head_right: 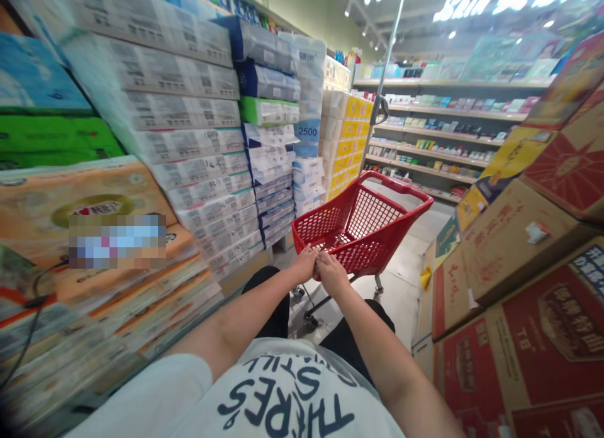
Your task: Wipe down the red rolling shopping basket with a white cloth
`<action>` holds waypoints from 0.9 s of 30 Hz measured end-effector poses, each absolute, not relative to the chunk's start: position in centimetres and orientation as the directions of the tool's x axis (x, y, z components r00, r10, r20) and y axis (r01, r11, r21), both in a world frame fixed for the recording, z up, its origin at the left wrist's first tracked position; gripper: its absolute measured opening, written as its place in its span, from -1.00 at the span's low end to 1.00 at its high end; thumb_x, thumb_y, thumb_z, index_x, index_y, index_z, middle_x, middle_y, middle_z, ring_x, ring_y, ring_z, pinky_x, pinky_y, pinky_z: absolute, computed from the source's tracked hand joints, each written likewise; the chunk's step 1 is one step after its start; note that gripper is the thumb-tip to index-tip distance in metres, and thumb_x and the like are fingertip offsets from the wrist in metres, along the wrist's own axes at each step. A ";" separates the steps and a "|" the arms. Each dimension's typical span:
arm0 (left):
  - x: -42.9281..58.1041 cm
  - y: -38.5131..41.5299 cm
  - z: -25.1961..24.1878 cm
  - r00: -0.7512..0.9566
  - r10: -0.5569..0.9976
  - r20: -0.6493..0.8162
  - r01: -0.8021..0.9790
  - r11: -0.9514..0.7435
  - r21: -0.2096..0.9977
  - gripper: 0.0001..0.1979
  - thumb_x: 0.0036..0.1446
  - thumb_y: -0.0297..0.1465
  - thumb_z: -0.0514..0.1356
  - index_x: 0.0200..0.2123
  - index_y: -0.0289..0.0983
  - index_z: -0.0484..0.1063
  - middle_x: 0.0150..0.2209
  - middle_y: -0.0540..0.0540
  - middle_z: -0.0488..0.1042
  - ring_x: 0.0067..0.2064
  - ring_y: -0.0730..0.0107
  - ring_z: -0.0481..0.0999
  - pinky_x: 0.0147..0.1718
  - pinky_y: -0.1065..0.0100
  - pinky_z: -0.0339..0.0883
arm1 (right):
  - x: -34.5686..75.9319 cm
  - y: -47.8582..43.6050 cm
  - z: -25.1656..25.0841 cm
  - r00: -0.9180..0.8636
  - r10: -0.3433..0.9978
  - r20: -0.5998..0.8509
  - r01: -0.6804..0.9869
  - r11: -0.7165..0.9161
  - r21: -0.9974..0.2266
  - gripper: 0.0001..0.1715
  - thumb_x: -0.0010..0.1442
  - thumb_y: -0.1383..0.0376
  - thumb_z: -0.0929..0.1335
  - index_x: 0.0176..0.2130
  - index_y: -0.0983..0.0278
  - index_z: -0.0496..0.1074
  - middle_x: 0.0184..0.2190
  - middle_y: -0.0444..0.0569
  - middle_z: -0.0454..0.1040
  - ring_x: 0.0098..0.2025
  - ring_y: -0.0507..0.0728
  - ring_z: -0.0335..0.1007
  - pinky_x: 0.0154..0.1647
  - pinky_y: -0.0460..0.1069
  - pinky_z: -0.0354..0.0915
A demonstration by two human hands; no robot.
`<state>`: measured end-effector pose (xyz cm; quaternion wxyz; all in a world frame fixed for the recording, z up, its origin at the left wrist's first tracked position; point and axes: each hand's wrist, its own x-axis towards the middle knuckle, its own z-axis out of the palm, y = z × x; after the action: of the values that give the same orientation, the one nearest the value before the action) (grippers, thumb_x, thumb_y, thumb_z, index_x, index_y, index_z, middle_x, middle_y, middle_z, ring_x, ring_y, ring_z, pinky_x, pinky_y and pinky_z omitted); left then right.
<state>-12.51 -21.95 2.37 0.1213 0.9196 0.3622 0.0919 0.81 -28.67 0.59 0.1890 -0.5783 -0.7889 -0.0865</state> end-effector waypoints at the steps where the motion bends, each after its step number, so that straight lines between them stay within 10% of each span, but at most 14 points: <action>1: -12.5 -22.0 2.3 0.727 0.680 0.093 0.630 -0.715 0.304 -0.48 0.14 -0.41 0.18 0.19 -0.34 0.25 0.27 -0.19 0.20 0.34 0.15 0.09 0.39 0.12 -0.27 | 0.8 -28.6 0.7 -0.246 0.875 0.418 0.945 0.312 -0.096 -0.57 0.23 0.46 0.22 0.07 0.32 0.39 0.15 0.12 0.28 0.07 0.19 0.25 0.16 0.07 0.22; 13: -12.6 -20.9 0.4 0.673 0.730 0.118 0.577 -0.618 0.534 -0.42 0.08 -0.58 0.06 0.21 -0.31 0.21 0.27 -0.11 0.21 0.41 0.12 -0.19 0.36 0.08 -0.11 | 2.3 -28.4 2.2 -0.057 0.915 0.400 0.966 0.152 -0.209 -0.54 0.20 0.48 0.24 0.08 0.26 0.37 0.20 0.04 0.24 0.17 0.17 0.15 0.21 0.03 0.13; 27: -13.6 -21.2 0.4 0.693 0.706 0.143 0.561 -0.654 0.507 -0.53 0.06 -0.65 -0.01 0.05 -0.34 0.34 0.20 -0.13 0.29 0.40 0.08 -0.14 0.35 0.03 -0.07 | 0.1 -27.9 3.0 0.116 0.948 0.296 0.975 -0.053 -0.215 -0.74 0.22 0.42 0.25 -0.06 0.28 0.31 0.06 0.10 0.29 -0.04 0.16 0.26 -0.04 0.02 0.21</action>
<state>-13.56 -21.17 0.40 0.2176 0.8941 0.3544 0.1663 0.13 -27.95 2.99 0.1822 -0.7246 -0.6637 -0.0371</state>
